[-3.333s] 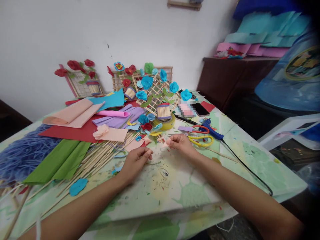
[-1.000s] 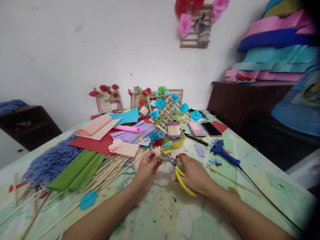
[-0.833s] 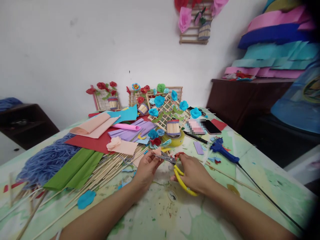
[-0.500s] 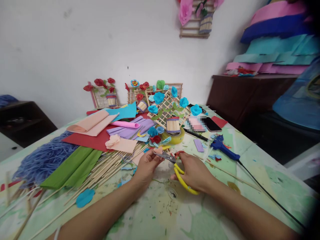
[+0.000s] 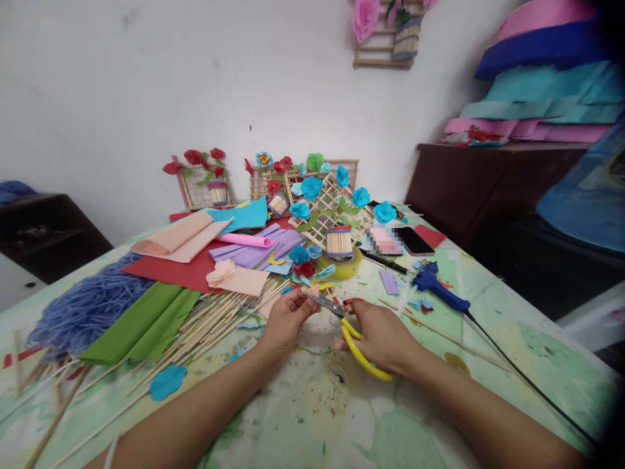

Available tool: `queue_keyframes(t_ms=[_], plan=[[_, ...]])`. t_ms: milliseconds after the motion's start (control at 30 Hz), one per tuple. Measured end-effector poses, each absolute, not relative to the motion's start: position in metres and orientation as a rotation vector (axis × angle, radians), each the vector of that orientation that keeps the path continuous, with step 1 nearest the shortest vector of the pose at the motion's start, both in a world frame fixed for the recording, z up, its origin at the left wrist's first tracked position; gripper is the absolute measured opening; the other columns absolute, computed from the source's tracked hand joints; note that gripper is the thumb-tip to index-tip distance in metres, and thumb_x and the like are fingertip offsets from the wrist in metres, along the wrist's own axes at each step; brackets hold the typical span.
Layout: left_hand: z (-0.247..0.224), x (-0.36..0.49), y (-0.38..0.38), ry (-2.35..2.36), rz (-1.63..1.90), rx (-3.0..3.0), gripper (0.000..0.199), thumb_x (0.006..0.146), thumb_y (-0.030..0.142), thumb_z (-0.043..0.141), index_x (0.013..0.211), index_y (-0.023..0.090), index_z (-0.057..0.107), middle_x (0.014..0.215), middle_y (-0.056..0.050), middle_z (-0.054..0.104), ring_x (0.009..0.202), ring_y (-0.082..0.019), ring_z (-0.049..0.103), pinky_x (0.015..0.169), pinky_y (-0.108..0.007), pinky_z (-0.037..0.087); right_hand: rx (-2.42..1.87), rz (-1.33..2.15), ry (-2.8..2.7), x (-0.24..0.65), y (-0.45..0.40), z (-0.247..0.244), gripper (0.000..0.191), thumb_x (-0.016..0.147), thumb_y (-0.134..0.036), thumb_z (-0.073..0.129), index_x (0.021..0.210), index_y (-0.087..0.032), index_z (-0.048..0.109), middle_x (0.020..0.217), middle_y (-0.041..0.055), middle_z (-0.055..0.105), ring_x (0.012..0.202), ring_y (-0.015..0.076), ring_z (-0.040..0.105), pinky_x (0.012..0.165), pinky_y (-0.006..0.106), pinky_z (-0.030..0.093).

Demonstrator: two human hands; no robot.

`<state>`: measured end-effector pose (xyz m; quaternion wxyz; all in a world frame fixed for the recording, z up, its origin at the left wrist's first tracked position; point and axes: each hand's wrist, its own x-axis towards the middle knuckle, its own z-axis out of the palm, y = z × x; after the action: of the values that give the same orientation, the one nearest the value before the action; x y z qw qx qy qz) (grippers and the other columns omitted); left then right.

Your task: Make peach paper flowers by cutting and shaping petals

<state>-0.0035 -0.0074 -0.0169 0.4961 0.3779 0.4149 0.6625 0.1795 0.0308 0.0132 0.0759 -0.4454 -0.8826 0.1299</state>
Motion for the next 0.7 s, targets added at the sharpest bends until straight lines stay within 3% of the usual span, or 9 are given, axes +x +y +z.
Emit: queue_keyframes(t_ms=[367,700], plan=[[-0.014,-0.02,-0.004,1.156,1.479,1.168,0.022,0.067,0.037,0.071,0.064,0.015,0.065,0.058,-0.001,0.06,0.058,-0.013,0.052,0.058,-0.023,0.041,-1.323,0.413,-2.693,0.18,0.033,0.013,0.054,0.071,-0.066,0.051,0.093,-0.017,0.055,0.078,0.0079,0.064,0.069,0.0224,0.058,0.055,0.027,0.028],[-0.011,-0.038,-0.003,1.179,1.28,1.212,0.011,0.065,0.023,0.069,0.073,0.015,0.069,0.058,0.0,0.062,0.055,-0.011,0.051,0.055,-0.021,0.038,-1.333,0.402,-2.741,0.177,0.033,0.013,0.049,0.071,-0.064,0.053,0.089,-0.018,0.058,0.079,0.0077,0.065,0.071,0.0228,0.06,0.054,0.026,0.029]])
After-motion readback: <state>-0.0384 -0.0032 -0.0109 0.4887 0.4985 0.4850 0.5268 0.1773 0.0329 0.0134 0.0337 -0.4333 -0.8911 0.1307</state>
